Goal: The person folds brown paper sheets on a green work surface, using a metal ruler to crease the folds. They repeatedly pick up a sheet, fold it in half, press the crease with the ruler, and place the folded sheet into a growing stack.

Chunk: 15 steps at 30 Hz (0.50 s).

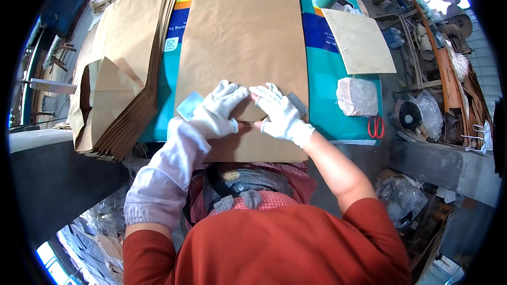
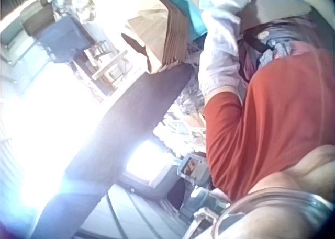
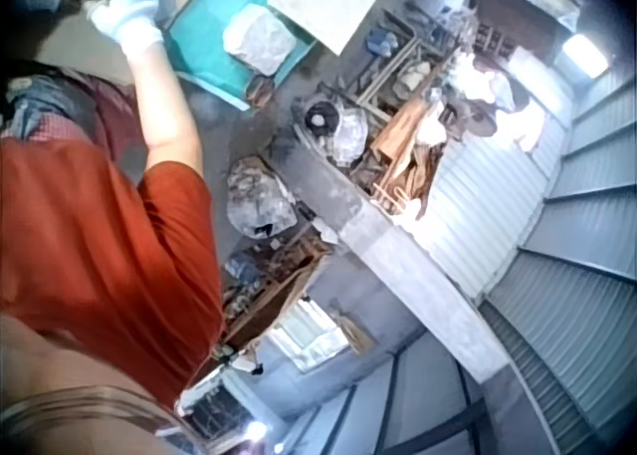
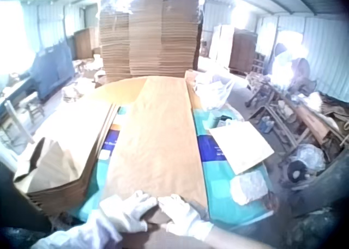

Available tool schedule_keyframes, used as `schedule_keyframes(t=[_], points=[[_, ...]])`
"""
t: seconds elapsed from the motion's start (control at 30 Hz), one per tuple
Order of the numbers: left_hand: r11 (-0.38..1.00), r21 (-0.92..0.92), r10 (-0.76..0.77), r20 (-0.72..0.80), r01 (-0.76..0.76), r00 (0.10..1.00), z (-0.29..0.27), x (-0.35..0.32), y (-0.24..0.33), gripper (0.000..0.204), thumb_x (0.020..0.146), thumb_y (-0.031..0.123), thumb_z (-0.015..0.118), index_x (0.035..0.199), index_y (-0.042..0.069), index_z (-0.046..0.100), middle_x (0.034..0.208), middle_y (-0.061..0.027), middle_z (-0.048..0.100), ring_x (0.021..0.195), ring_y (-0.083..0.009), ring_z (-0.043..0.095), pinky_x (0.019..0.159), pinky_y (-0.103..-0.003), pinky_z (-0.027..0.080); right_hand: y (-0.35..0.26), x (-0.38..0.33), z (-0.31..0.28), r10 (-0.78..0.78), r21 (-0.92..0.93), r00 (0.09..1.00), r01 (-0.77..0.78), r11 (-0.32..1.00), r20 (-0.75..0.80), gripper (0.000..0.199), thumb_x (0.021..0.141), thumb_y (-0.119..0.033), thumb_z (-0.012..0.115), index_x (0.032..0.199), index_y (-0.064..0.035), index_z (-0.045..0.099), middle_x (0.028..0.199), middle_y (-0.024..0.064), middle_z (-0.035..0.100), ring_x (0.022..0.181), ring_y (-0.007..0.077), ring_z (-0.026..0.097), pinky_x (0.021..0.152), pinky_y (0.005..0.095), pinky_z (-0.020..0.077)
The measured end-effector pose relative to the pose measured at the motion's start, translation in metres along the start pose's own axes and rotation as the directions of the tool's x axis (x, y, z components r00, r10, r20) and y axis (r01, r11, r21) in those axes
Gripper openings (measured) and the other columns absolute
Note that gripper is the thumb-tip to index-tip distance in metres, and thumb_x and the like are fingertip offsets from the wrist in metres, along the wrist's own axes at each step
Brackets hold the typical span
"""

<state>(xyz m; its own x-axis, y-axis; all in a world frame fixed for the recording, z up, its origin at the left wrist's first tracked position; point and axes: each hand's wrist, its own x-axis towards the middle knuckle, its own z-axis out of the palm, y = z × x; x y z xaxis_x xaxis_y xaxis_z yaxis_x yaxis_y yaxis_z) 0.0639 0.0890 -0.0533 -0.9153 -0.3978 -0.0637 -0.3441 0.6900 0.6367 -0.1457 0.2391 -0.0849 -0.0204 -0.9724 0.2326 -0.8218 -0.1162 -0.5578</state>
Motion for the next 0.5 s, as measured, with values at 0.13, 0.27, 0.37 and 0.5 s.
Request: schedule_keyframes(t=[0.13, 0.27, 0.37, 0.5], points=[[0.883, -0.062, -0.466, -0.233, 0.465, 0.853, -0.033, -0.021, -0.039, 0.051, 0.084, 0.018, 0.078, 0.133, 0.006, 0.068, 0.15, -0.015, 0.058, 0.141, -0.0333, 0.051, 0.121, -0.04, 0.038, 0.015, -0.012, -0.015, 0.277, -0.051, 0.921, -0.301, 0.952, -0.276, 0.058, 0.066, -0.032, 0.092, 0.114, -0.0048, 0.072, 0.132, 0.0168, 0.065, 0.124, 0.0359, 0.061, 0.108, 0.044, 0.0496], [0.694, 0.288, -0.643, -0.167, 0.66, 0.748, -0.041, -0.038, -0.042, 0.055, 0.079, 0.032, 0.086, 0.125, 0.007, 0.071, 0.167, -0.0081, 0.04, 0.14, -0.031, 0.051, 0.115, -0.041, 0.043, -0.006, 0.015, -0.032, 0.27, -0.337, 0.959, -0.282, 0.898, -0.084, 0.065, 0.059, -0.039, 0.098, 0.106, -0.0039, 0.07, 0.119, 0.0156, 0.068, 0.103, 0.0371, 0.069, 0.09, 0.0452, 0.0574], [0.685, 0.069, -0.727, -0.01, 0.726, 0.687, -0.06, -0.026, -0.054, 0.043, 0.078, 0.023, 0.087, 0.113, 0.003, 0.074, 0.168, -0.0081, 0.039, 0.131, -0.0289, 0.061, 0.106, -0.035, 0.049, 0.048, 0.033, -0.044, 0.576, -0.099, 0.812, -0.583, 0.806, -0.096, 0.056, 0.069, -0.045, 0.091, 0.107, -0.0096, 0.07, 0.117, 0.0136, 0.069, 0.105, 0.0349, 0.069, 0.091, 0.0447, 0.0562], [0.717, -0.088, -0.694, 0.01, 0.692, 0.72, -0.06, -0.029, -0.074, 0.017, 0.085, 0.009, 0.077, 0.1, 0.003, 0.074, 0.168, -0.0051, 0.039, 0.123, -0.0273, 0.067, 0.097, -0.034, 0.054, 0.107, 0.026, -0.04, 0.421, -0.179, 0.807, -0.526, 0.831, -0.414, 0.044, 0.087, -0.035, 0.078, 0.123, -0.011, 0.071, 0.125, 0.0124, 0.069, 0.108, 0.0342, 0.067, 0.093, 0.0452, 0.055]])
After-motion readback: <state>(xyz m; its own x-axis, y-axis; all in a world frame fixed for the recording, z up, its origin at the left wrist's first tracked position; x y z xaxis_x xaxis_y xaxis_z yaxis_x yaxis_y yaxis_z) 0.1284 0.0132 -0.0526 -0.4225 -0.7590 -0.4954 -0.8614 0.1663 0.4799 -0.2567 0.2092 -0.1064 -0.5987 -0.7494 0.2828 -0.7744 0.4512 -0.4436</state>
